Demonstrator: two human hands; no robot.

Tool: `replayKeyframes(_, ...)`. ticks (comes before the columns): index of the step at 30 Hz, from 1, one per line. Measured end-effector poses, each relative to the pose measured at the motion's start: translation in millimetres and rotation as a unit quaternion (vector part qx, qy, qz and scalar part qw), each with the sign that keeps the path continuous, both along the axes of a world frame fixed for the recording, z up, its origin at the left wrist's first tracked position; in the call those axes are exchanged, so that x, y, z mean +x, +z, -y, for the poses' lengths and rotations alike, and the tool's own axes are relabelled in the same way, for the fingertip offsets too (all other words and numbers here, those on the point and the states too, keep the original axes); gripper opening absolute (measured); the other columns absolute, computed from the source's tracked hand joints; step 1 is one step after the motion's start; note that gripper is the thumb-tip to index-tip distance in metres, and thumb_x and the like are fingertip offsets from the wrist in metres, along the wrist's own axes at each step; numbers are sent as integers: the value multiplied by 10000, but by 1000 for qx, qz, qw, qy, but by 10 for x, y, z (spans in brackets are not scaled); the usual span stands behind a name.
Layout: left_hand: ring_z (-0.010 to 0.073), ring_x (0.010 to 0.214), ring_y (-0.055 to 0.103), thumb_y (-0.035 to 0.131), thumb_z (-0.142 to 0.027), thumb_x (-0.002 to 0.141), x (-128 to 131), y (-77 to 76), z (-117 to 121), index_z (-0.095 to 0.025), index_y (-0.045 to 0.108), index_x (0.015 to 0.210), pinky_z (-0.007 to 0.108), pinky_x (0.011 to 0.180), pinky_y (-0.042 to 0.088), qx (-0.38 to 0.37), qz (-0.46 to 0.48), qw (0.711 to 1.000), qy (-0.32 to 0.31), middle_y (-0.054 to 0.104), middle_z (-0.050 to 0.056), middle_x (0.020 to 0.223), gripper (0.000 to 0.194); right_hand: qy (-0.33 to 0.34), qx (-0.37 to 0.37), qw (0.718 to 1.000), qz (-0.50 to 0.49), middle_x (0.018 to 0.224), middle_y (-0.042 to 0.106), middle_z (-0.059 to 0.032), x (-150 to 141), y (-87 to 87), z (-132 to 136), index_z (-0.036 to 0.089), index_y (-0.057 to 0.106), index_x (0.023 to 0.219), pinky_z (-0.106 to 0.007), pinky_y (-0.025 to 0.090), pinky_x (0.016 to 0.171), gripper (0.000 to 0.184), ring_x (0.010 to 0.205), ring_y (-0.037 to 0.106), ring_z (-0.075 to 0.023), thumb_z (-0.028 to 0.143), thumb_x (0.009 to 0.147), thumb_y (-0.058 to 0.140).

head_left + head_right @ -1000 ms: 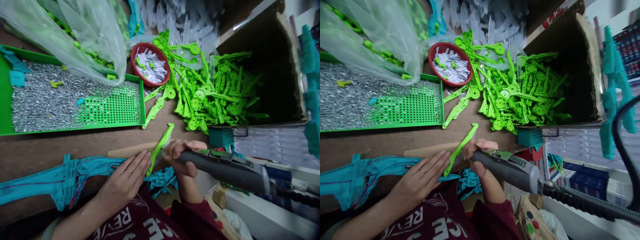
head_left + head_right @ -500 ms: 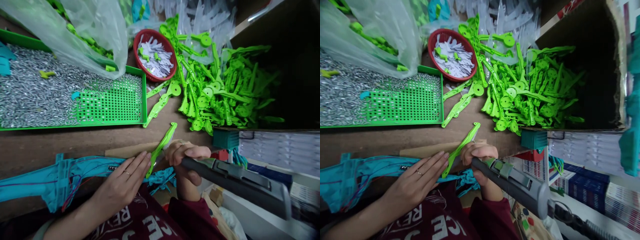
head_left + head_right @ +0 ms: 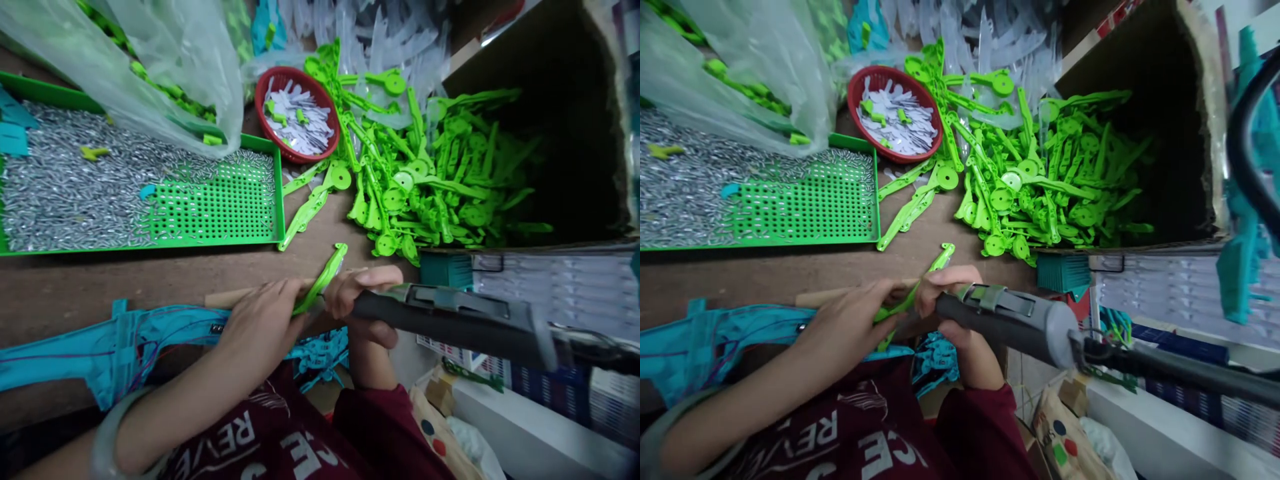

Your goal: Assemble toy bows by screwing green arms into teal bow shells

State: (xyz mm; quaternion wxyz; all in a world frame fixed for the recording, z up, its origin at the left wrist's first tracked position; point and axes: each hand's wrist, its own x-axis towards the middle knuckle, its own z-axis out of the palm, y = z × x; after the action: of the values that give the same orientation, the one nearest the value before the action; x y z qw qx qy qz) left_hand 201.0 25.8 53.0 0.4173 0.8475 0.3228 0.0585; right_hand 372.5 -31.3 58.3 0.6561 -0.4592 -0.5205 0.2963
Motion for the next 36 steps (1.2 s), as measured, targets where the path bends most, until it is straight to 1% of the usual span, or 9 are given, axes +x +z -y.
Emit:
replayKeyframes(5, 275, 902, 711, 705, -311, 844, 11, 43, -12, -227, 614, 1081, 369, 725, 517, -10, -42, 999, -18, 735, 38, 953, 268, -111, 38, 993, 20, 488, 419, 110, 84, 219, -236, 350, 590, 1092, -240, 390, 343, 330, 327, 390, -112, 569, 847, 622)
replayKeyframes(9, 330, 909, 680, 768, -321, 766, 92, 46, 87, -170, 618, 964, 437, 756, 507, 102, -89, 990, -33, 693, 85, 905, 291, -267, -52, 961, 47, 733, 552, 56, 167, 305, -491, 345, 599, 1091, -293, 521, 628, 269, 591, 553, -125, 399, 855, 716)
replayKeyframes(12, 303, 863, 673, 730, -321, 793, 127, 10, 124, -179, 610, 908, 415, 732, 487, 106, -90, 990, -20, 686, 74, 888, 219, -341, -83, 929, 117, 1003, 591, 4, 240, 289, -387, 309, 595, 1114, -294, 544, 791, 388, 904, 614, -151, 300, 784, 799)
replayKeyframes(14, 277, 833, 670, 703, -318, 816, 131, -5, 123, -190, 602, 872, 395, 721, 470, 85, -80, 993, -2, 683, 50, 859, 173, -388, -125, 902, 141, 1085, 566, -17, 247, 228, -140, 297, 591, 1168, -242, 548, 716, 451, 925, 609, -141, 273, 773, 807)
replayKeyframes(19, 185, 662, 614, 623, -261, 859, 141, 13, 94, -209, 577, 790, 307, 598, 395, 17, -48, 998, 22, 642, -9, 747, 98, -234, -378, 895, -35, 1060, 619, -11, 84, -39, 458, 264, 474, 1332, -173, 409, 336, 570, 447, 536, -37, 366, 838, 739)
replayKeyframes(22, 161, 650, 607, 640, -230, 832, 142, 28, 96, -210, 579, 806, 273, 561, 374, -17, -34, 999, 27, 635, -21, 744, 69, -230, -383, 884, -134, 1020, 639, 18, -34, -139, 468, 267, 405, 1379, -157, 363, 291, 710, 383, 497, -17, 387, 790, 782)
replayKeyframes(29, 166, 747, 677, 593, -209, 819, 26, 10, -3, -207, 644, 911, 272, 644, 507, -178, 53, 982, 31, 717, 6, 845, 105, -72, -406, 877, -245, 521, 436, 114, 21, -152, 272, 158, 691, 932, -127, 173, 301, 337, 336, 245, 6, 428, 756, 790)
replayKeyframes(32, 174, 886, 725, 501, -158, 813, -15, -30, -204, -225, 718, 982, 285, 765, 551, -347, 60, 936, -25, 777, 14, 977, 282, -53, -377, 888, -257, 490, 419, 117, 81, -179, 308, 184, 707, 915, -133, 160, 299, 339, 320, 217, -1, 459, 739, 797)
replayKeyframes(36, 176, 935, 738, 535, -131, 755, 17, -105, -416, -250, 753, 1004, 273, 802, 552, -547, 37, 830, -99, 793, -8, 1004, 352, -47, -355, 901, -244, 487, 406, 117, 105, -218, 345, 212, 716, 920, -131, 155, 283, 303, 312, 194, -4, 447, 748, 802)
